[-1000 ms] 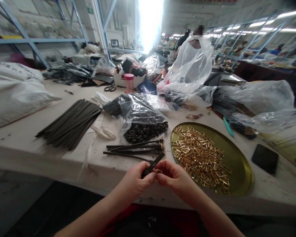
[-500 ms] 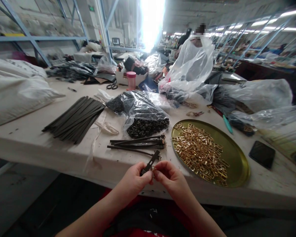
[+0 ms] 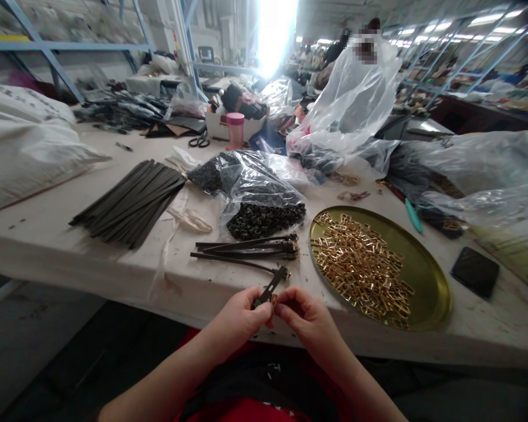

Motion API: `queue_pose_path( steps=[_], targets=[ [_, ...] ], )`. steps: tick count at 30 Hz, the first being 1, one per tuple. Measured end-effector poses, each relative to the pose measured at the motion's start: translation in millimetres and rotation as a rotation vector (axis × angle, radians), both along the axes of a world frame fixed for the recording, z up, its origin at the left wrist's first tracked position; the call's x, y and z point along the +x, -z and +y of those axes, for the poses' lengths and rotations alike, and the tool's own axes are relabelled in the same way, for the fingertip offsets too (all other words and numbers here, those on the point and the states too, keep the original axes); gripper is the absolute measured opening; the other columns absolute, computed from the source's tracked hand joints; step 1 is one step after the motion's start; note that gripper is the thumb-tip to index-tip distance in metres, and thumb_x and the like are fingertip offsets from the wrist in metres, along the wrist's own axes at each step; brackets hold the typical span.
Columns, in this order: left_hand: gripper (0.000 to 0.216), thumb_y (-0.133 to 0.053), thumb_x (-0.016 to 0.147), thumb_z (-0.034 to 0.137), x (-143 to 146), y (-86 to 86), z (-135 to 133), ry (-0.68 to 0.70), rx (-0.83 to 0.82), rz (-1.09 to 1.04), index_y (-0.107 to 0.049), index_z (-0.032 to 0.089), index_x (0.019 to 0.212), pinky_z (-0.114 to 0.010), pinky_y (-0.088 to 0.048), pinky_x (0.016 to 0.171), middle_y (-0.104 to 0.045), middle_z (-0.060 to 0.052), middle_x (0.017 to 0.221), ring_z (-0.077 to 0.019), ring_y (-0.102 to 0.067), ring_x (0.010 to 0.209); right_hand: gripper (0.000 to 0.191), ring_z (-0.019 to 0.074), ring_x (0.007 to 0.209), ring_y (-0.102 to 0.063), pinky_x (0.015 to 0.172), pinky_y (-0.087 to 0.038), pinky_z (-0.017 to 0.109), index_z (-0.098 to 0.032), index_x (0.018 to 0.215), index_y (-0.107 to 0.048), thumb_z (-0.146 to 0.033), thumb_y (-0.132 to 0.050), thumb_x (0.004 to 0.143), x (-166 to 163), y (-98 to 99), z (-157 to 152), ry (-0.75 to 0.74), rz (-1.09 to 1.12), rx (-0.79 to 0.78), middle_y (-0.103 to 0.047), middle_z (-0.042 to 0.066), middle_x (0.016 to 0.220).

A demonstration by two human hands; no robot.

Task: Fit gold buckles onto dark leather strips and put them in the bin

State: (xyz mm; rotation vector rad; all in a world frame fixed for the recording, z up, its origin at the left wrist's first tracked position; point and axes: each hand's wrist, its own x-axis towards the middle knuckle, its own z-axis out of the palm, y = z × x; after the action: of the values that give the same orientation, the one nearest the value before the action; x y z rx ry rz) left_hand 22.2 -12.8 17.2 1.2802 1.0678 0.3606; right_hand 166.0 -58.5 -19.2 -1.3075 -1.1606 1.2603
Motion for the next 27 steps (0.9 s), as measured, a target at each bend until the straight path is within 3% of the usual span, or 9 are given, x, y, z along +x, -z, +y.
queue_pose_path(
  steps=[5,9,11,14,19,23,27],
  targets=[
    [0.011,-0.048,0.073,0.025,0.7,5.4,2.0,0.033,-0.115,-0.029,-0.051,0.016,0.077,-0.017,-0.020,0.039,-0.049,0.007,0.055,-0.0042,-0.028,0.039,0.008,0.0156,0.081,-0.057,0.072,-0.045,0.026,-0.020,0.071,-0.058,-0.016,-0.055,0.078,6.1,-1.7,-1.5,0.057,-0.325,0.324,-0.059,0.004,0.086],
    [0.011,-0.048,0.074,0.026,0.1,6.0,2.5,0.067,0.034,-0.021,-0.051,0.015,0.073,-0.018,-0.031,0.049,-0.053,0.005,0.060,-0.0068,-0.041,0.050,0.013,0.0147,0.076,-0.057,0.070,-0.046,0.026,-0.020,0.076,-0.061,-0.015,-0.051,0.081,7.0,-2.4,-6.2,0.122,-0.581,0.576,-0.060,0.004,0.082],
    [0.011,-0.048,0.074,0.025,-0.3,3.8,2.2,0.094,0.116,-0.009,-0.052,0.015,0.072,-0.019,-0.035,0.056,-0.054,0.004,0.063,-0.0094,-0.046,0.059,0.011,0.0147,0.075,-0.056,0.070,-0.045,0.027,-0.020,0.075,-0.061,-0.016,-0.052,0.081,6.0,-1.9,-7.9,0.145,-0.562,0.548,-0.060,0.004,0.080],
    [0.011,-0.048,0.074,0.025,-0.8,-1.4,0.7,0.116,0.158,0.013,-0.052,0.015,0.071,-0.021,-0.036,0.059,-0.054,0.003,0.065,-0.0113,-0.048,0.063,0.010,0.0146,0.073,-0.056,0.066,-0.045,0.026,-0.019,0.072,-0.059,-0.020,-0.054,0.080,4.7,-0.4,-7.4,0.168,-0.394,0.358,-0.058,0.002,0.077],
    [0.012,-0.048,0.074,0.026,-1.2,-6.6,-3.2,0.133,0.022,0.014,-0.052,0.015,0.074,-0.018,-0.032,0.051,-0.050,0.004,0.061,-0.0079,-0.042,0.054,0.016,0.0147,0.070,-0.054,0.062,-0.043,0.025,-0.018,0.066,-0.055,-0.027,-0.056,0.079,4.0,2.0,-6.0,0.146,-0.190,0.203,-0.055,0.001,0.073],
    [0.015,-0.049,0.074,0.030,-0.1,-6.1,-6.1,0.121,-0.177,0.011,-0.050,0.016,0.078,-0.018,-0.018,0.037,-0.044,0.007,0.055,-0.0044,-0.028,0.039,0.013,0.0145,0.072,-0.053,0.066,-0.043,0.026,-0.018,0.067,-0.056,-0.024,-0.056,0.079,2.2,0.5,-12.2,0.168,-0.282,0.289,-0.054,0.002,0.075],
    [0.012,-0.050,0.074,0.028,-0.9,-3.3,-8.5,0.115,-0.209,-0.036,-0.048,0.017,0.078,-0.018,-0.017,0.037,-0.046,0.007,0.058,-0.0037,-0.027,0.040,0.011,0.0144,0.075,-0.054,0.069,-0.043,0.026,-0.019,0.070,-0.059,-0.021,-0.055,0.079,-0.7,-2.0,-17.5,0.195,-0.389,0.416,-0.056,0.002,0.078]
  ],
)
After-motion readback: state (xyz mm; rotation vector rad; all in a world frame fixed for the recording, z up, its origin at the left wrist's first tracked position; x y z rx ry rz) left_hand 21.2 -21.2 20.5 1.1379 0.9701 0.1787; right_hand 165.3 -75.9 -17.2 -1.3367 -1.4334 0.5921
